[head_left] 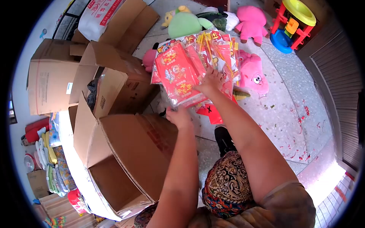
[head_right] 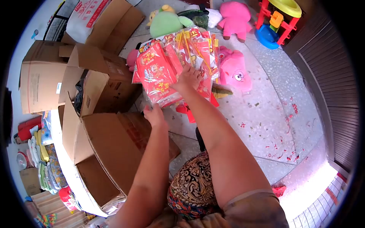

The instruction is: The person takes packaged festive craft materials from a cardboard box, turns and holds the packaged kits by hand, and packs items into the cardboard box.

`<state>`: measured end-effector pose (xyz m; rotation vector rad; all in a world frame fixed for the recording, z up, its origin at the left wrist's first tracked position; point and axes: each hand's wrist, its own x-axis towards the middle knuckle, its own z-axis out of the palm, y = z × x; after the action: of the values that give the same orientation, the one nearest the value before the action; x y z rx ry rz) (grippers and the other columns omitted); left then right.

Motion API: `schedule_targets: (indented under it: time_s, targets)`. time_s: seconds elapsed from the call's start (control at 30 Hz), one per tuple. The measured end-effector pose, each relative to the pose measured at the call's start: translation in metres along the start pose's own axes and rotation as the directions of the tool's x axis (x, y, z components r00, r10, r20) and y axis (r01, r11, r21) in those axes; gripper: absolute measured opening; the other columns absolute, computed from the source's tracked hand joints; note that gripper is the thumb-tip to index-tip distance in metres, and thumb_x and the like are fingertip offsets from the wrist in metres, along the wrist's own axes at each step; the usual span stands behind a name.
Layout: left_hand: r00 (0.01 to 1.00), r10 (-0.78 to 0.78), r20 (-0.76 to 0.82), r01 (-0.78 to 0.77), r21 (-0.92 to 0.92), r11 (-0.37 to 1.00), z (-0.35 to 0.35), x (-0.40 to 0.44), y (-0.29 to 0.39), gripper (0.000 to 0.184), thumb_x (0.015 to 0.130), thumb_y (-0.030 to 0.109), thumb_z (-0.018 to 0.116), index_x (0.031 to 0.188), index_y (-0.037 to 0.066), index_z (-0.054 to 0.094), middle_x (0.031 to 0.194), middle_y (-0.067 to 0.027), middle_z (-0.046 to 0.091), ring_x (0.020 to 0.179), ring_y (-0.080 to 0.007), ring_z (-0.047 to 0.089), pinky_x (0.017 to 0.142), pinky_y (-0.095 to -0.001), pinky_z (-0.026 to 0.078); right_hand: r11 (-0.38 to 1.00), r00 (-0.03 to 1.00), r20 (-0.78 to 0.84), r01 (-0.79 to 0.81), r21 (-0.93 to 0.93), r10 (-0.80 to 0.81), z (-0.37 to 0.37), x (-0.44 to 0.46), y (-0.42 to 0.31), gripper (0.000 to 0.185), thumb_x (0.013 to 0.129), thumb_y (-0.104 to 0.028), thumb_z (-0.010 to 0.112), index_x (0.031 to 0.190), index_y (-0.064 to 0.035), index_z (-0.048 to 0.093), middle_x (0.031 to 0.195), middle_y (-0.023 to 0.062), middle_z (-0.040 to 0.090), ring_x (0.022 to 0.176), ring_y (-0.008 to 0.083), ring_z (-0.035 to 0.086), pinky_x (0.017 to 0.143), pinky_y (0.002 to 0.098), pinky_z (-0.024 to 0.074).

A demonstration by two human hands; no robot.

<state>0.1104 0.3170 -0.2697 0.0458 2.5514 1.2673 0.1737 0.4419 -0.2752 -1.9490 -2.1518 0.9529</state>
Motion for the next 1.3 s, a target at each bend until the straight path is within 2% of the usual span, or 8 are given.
schedule_targets:
  time_s: [0.33,0.5,0.67,0.77,0.87,0.93,1.03,1.3]
  targets:
    - [0.884,-0.088,0.459,0.188,-0.176,0.966,-0.002,0.046,0.004,0.049,0.076,0.022,0.06,0.111,-0.006,0.04,0.101,-0.0123,0.052,0.085,-0.0186,0.053,0.075,-0.0272,0.042,0.991,0.999,0.015,0.037,0.129,-0.039,-0.004,-0.007,0.008,0.079,0.052,-0.035,0.073,0.112,-0.0031,0.034,0.118,0.0138,0.037,0.115,0.0314,0.029,0.096,0.0447,0.0227]
    - [0.94,0.231,0.251,-0.187,-0.186,0.965,0.001,0.02,0.001,0.046,0.075,0.018,0.063,0.108,-0.006,0.041,0.102,-0.011,0.051,0.088,-0.0143,0.05,0.073,-0.0254,0.043,0.945,0.987,-0.119,0.141,0.295,-0.111,-0.002,-0.019,0.021,0.077,0.053,-0.031,0.074,0.112,-0.0034,0.034,0.115,0.0168,0.038,0.111,0.0319,0.035,0.093,0.0433,0.0289]
    - [0.932,0.266,0.247,-0.156,-0.39,0.908,-0.008,-0.03,0.019,0.049,0.076,0.009,0.062,0.115,-0.005,0.037,0.11,-0.0122,0.047,0.093,-0.0145,0.049,0.077,-0.0257,0.043,0.732,0.954,-0.234,0.296,0.614,-0.189,-0.023,-0.053,0.055,0.069,0.062,-0.02,0.071,0.117,-0.0022,0.033,0.114,0.0189,0.043,0.103,0.0299,0.047,0.084,0.0408,0.0406]
    - [0.792,0.55,0.264,-0.375,-0.5,0.781,0.0,-0.054,0.006,0.046,0.076,0.002,0.059,0.116,-0.003,0.038,0.1,-0.0098,0.048,0.09,-0.0132,0.049,0.058,-0.0217,0.045,0.216,0.985,0.086,-0.052,0.975,-0.153,-0.041,-0.07,0.096,0.055,0.073,-0.011,0.062,0.12,-0.0029,0.036,0.111,0.0136,0.049,0.099,0.0224,0.051,0.08,0.0343,0.0458]
    - [0.703,0.544,0.457,-0.321,-0.479,0.817,0.002,-0.098,0.003,0.048,0.074,0.0,0.059,0.117,0.0,0.038,0.106,-0.0114,0.044,0.098,-0.0178,0.047,0.072,-0.0269,0.045,-0.031,0.904,0.329,-0.35,0.936,-0.272,-0.061,-0.075,0.157,0.045,0.075,-0.004,0.057,0.117,-0.0001,0.04,0.108,0.0114,0.053,0.095,0.0189,0.053,0.079,0.0323,0.0462]
    - [0.427,0.755,0.497,-0.706,-0.339,0.622,0.003,-0.113,-0.004,0.054,0.071,0.001,0.06,0.119,0.002,0.037,0.105,-0.0136,0.046,0.098,-0.0234,0.048,0.082,-0.0314,0.041,-0.055,0.936,0.314,-0.326,0.944,-0.16,-0.064,-0.083,0.205,0.045,0.075,-0.005,0.057,0.116,0.0016,0.04,0.109,0.0112,0.052,0.096,0.0195,0.053,0.08,0.0326,0.0459]
    - [0.36,0.64,0.679,-0.546,-0.403,0.734,0.0,-0.123,-0.021,0.054,0.07,0.003,0.06,0.119,0.002,0.038,0.105,-0.0154,0.046,0.097,-0.0257,0.048,0.082,-0.0325,0.041,-0.16,0.948,0.286,-0.306,0.938,-0.138,-0.06,-0.095,0.268,0.045,0.076,-0.007,0.057,0.117,0.0,0.04,0.11,0.0105,0.052,0.096,0.02,0.054,0.081,0.0335,0.0458]
    - [0.598,0.429,0.677,-0.324,-0.285,0.902,-0.015,-0.105,-0.053,0.029,0.08,0.003,0.048,0.109,0.003,0.045,0.09,-0.0067,0.054,0.082,-0.0139,0.053,0.071,-0.0256,0.044,-0.153,0.905,0.388,-0.364,0.919,0.174,-0.012,-0.117,0.37,0.036,0.075,-0.009,0.061,0.109,-0.0033,0.047,0.102,0.0071,0.056,0.094,0.0205,0.054,0.081,0.0342,0.046]
